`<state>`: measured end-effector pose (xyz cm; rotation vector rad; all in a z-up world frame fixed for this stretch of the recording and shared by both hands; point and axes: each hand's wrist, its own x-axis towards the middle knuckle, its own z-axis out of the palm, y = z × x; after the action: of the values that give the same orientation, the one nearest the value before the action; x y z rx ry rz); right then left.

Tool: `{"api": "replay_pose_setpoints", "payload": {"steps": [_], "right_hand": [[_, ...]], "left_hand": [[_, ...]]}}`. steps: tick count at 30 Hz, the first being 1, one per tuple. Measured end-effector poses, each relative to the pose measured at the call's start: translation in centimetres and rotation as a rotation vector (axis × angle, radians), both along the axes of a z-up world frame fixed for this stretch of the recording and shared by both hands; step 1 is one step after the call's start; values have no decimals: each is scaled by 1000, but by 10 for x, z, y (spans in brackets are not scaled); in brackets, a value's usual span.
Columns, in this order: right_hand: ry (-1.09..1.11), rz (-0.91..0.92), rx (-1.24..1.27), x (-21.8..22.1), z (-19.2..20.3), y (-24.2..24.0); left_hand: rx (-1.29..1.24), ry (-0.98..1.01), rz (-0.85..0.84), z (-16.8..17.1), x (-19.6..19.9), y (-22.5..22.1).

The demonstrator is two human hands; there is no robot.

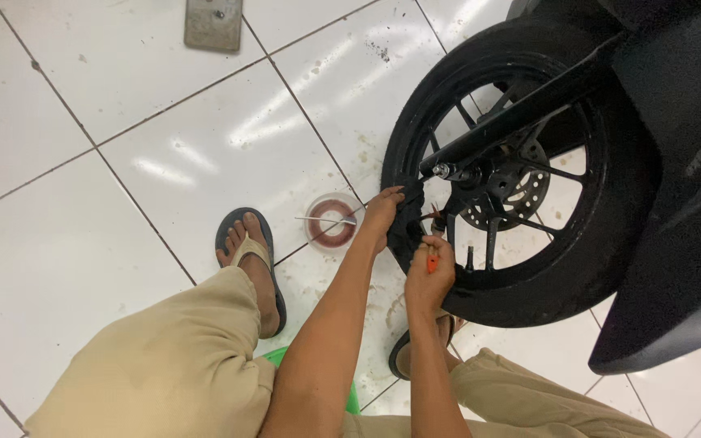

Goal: The person sits on the floor and uses a black cloth and an orange-handled tool to clean the front wheel and brake disc of a scooter. The person wipes the rim and disc, then folds the cloth.

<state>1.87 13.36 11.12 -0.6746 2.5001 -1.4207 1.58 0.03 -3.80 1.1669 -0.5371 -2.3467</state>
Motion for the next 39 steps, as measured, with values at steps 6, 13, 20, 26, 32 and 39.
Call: {"api": "replay_pose_setpoints", "payload": {"steps": [6, 13, 20, 26, 32, 39], "right_hand": [[56, 74, 42, 1, 0, -1], [160, -49, -120, 2, 41, -9], [-32, -103, -198, -9, 26, -10], [-61, -81, -176, 0, 45, -5], [-53, -152, -220, 12, 40, 11], [-66, -210, -219, 2, 34, 23]], "left_hand": [[33, 10, -30, 39, 0, -1], [56, 179, 157, 34, 8, 5], [-17, 45, 3, 36, 3, 2], [-22, 212, -34, 69, -13, 7], [-706, -76, -238, 108, -24, 23], [-1434, -663, -833, 122, -24, 53]]}}
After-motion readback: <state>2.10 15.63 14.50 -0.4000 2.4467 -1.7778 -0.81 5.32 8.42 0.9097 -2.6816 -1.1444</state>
